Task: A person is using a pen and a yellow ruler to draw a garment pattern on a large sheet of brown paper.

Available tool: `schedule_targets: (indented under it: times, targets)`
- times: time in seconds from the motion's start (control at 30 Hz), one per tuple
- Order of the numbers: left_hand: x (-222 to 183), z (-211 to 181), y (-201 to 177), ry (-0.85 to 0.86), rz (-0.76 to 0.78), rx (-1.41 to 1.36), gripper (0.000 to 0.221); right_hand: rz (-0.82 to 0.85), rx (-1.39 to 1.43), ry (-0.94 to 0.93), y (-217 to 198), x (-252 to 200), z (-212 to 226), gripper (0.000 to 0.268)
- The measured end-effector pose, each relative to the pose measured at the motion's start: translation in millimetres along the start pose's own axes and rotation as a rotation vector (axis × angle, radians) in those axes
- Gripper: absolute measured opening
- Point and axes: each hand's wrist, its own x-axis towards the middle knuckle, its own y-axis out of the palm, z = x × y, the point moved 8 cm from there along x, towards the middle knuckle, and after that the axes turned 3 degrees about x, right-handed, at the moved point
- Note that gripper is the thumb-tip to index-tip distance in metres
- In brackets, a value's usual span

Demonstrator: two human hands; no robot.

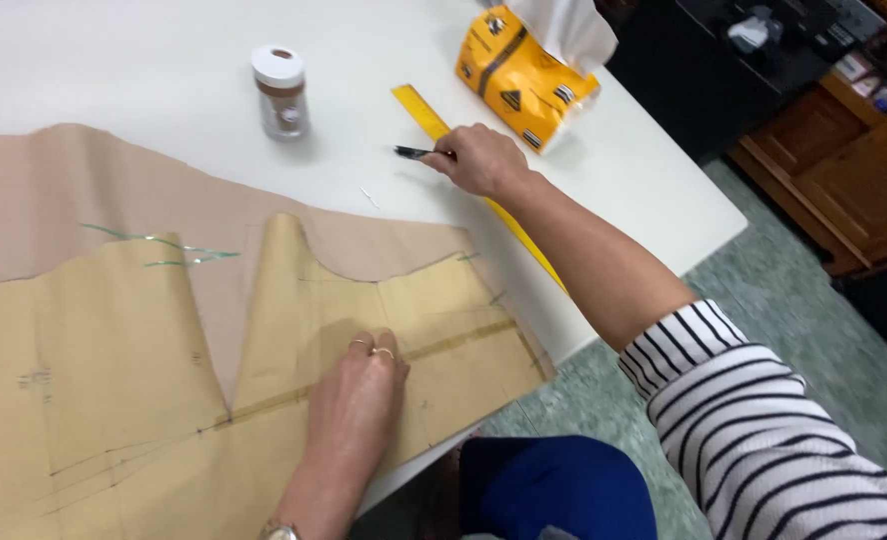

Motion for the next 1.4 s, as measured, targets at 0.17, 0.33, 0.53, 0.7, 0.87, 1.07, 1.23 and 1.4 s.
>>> schedule_targets:
  times: [0.17, 0.33, 0.53, 0.7, 0.87, 1.07, 1.23, 1.4]
  targets:
    - [-7.9, -7.6, -11.8, 0.08, -0.089, 0.002, 0.017, 0.227, -0.148, 0.152, -6.1, -24.2, -5.7, 0.063]
    - [-4.3, -2.8, -4.6, 0.063, -0.129, 0.007, 0.026, 0.256, 0.049, 0.116, -28.5, -73.9, -16.8, 0.035]
    - [-4.6, 0.2, -3.0, 0.001, -0.042, -0.042, 0.04, -0.141, 1.565, -0.13, -2.9, -131.6, -6.3, 0.04]
    - [3.9, 6.5, 10.9, -0.014, -0.068, 0.001, 0.022, -0.17, 2.2, -0.068, 33.7, -134.7, -14.4, 0.044]
    - [2.2, 4.4, 11.1, -0.005, -0.055, 0.015, 0.021, -0.234, 2.002, -0.089, 47.5, -130.1, 17.5, 0.029]
    - [2.5, 6.9, 10.0, -0.045, -0.003, -0.017, 0.037, -0.181, 1.447, -0.221, 55.0, -157.5, 82.4, 0.036]
    - [3.3, 13.6, 18.8, -0.093, 0.012, 0.085, 0.04, -0.247, 1.283, -0.448, 42.5, -164.7, 80.8, 0.028]
    - [3.2, 21.5, 24.6, -0.12, -0.067, 0.1, 0.049, -0.322, 0.972, -0.47, 49.2, -160.5, 61.0, 0.024]
